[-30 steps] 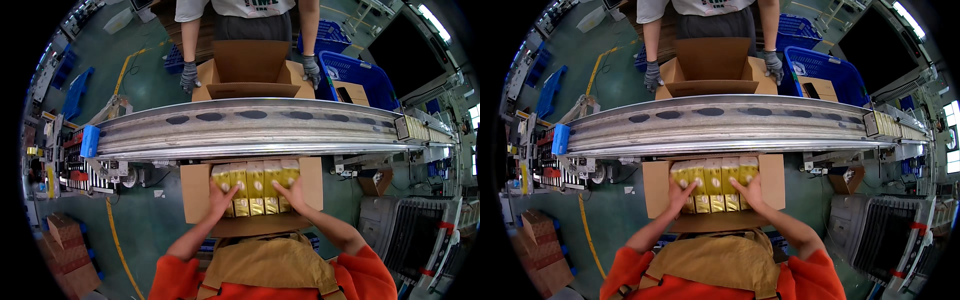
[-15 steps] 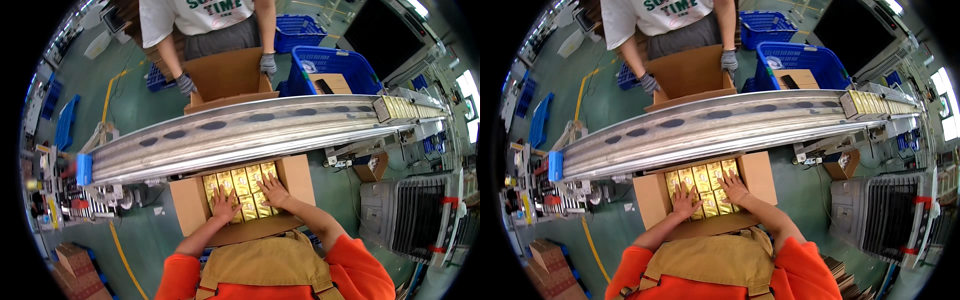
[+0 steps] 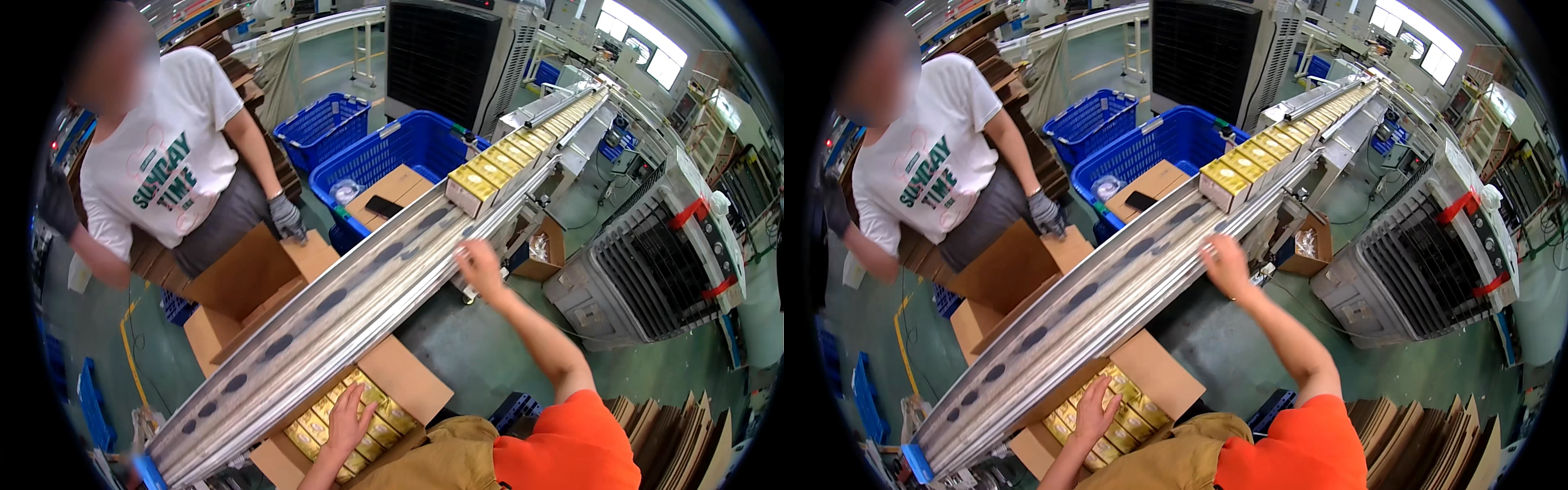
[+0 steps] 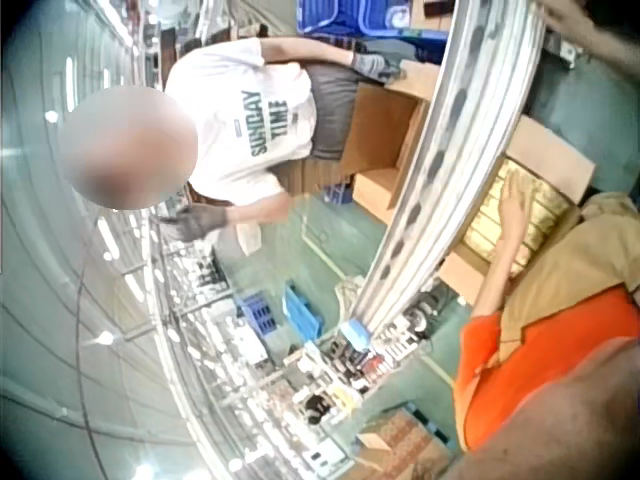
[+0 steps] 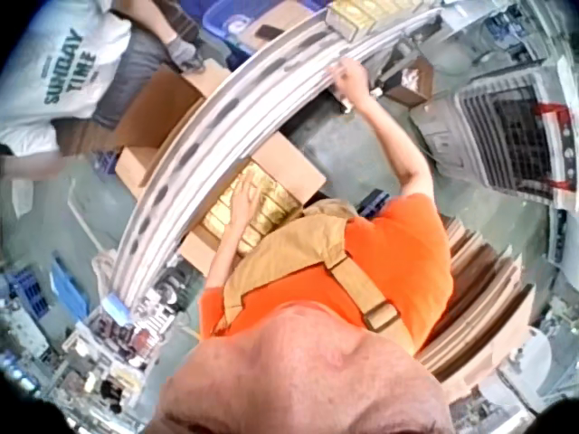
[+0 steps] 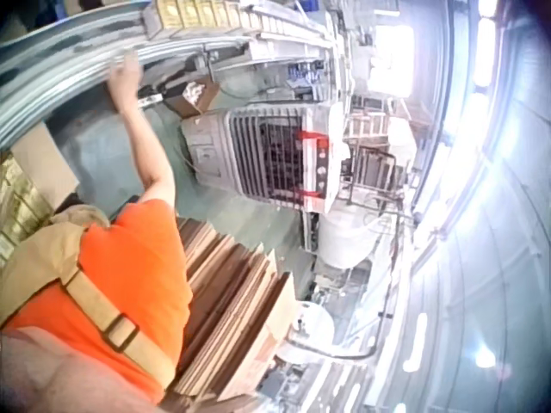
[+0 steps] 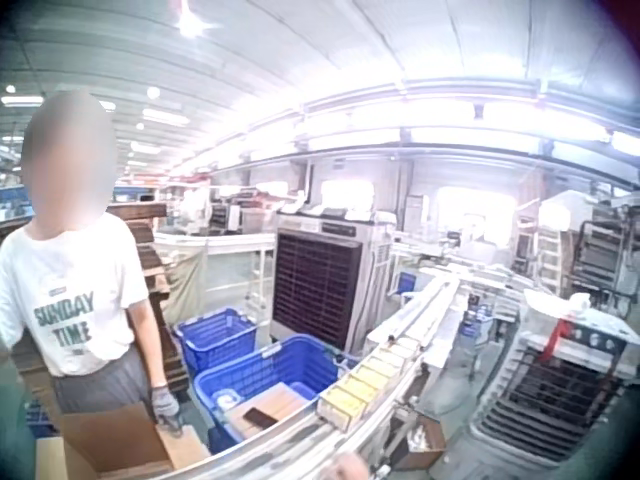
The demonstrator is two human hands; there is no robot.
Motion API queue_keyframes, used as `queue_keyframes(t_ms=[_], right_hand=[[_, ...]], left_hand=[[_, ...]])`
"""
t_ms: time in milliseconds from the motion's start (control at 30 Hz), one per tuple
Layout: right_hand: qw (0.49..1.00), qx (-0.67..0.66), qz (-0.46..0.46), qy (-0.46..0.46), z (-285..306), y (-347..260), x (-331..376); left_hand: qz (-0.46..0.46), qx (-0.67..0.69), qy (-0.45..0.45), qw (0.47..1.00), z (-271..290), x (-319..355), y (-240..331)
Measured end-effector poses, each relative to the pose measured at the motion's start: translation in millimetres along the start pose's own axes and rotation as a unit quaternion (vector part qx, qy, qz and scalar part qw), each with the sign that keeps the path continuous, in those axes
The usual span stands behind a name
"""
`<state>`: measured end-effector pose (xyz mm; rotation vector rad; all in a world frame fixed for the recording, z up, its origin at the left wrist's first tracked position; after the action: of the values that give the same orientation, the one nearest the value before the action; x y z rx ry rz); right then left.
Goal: The person picks up gold-colored packages from a conveyor belt and arranges them into a cardboard box before moving the filled box to a nearby packing machine.
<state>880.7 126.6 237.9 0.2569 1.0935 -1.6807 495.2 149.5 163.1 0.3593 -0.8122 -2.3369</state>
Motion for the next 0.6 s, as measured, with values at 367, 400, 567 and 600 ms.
queue_keyframes(t_ms=[367, 400, 567, 600], right_hand=[[0.939, 0.309, -0.135, -0.069, 62, 283, -181], [0.936, 0.317, -0.141, -0.067, 59, 297, -188], [0.898, 0.32, -0.264, -0.144, 53, 349, -206], [0.9, 0.294, -0.281, -0.159, 47, 353, -207]], left_hand=[[0.068, -0.063, 0.106, 0.99, 48, -75, 20], [0.076, -0.07, 0.116, 0.988, 50, -73, 17], [0.193, -0.028, 0.125, 0.973, 54, -67, -1], [0.214, -0.02, 0.122, 0.969, 57, -70, -4]])
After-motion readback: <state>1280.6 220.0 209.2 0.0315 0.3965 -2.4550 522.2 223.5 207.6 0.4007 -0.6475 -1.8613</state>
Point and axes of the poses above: each hand's wrist, its own x-axis away from the middle knuckle, its own z-axis out of the back of the hand, y = z × x, the point moved 10 cm from there along -x, towards the middle knuckle, and after that the axes turned 4 degrees about -x, right-handed, at the moved point
